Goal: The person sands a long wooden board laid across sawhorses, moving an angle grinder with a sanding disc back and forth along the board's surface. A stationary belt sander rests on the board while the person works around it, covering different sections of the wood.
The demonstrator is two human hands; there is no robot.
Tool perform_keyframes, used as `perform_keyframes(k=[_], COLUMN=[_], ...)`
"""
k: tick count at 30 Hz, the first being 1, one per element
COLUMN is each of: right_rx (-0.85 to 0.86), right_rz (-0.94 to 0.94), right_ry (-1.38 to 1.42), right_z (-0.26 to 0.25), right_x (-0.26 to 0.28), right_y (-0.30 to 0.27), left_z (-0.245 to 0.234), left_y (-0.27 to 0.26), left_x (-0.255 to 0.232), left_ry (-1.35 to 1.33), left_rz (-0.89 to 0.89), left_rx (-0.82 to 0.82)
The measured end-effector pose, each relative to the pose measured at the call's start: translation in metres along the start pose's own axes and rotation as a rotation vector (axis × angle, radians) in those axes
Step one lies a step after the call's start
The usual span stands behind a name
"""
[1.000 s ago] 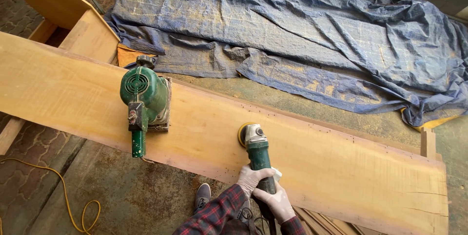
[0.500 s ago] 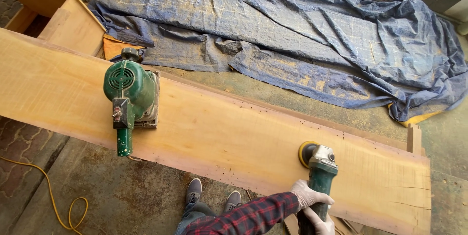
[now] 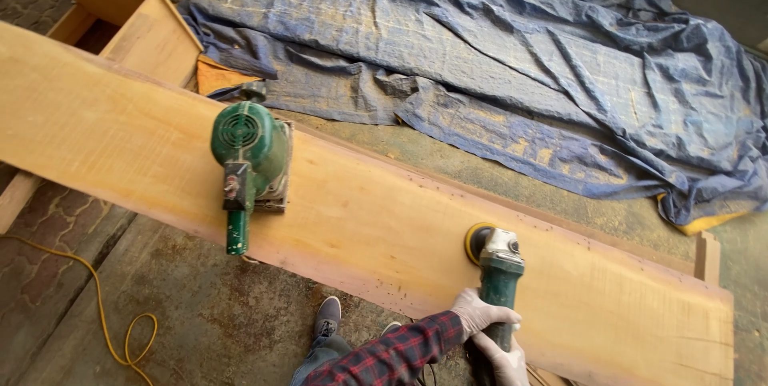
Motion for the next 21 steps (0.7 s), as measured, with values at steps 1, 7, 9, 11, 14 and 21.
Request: perform_keyframes(k=[1, 7, 9, 11, 14, 21], right_rx=[0.009, 0.14, 0.213, 0.278, 0.37, 0.436], right_rz=[-0.001, 0.093, 0.018, -0.011, -0.041, -0.065], right_ry=[-0.009, -0.296, -0.314, -0.3, -0.337, -0.481], right_z=[0.016, 0.114, 0.139, 0.178, 0.232, 0.286], right_x=[0.014, 0.05, 0.045, 0.059, 0.08, 0.107], right_y=[-0.007, -0.021, -0.007, -0.008, -0.012, -0.022], left_z=[-0.011, -0.084, -0.11, -0.137, -0.176, -0.214], left_y=[-0.005, -0.037, -0.044, -0.054, -0.072, -0.089], left_x=[-0.009, -0.065, -0.083, -0.103, -0.134, -0.166], left_ry=[-0.007, 0.0, -0.037, -0.052, -0.066, -0.175], left_rz=[0.008, 0.05, 0.098, 0.126, 0.147, 0.218], left_rx=[-0.007, -0.161, -0.227, -0.262, -0.352, -0.392])
Point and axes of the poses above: each hand's wrist, its own y-axis towards the middle knuckle, its own z-axis out of the palm, x = y × z, the point moved 4 cm from there along y, towards the middle knuckle, and after that the axes turned 8 degrees about -y, right-handed, at the moved point
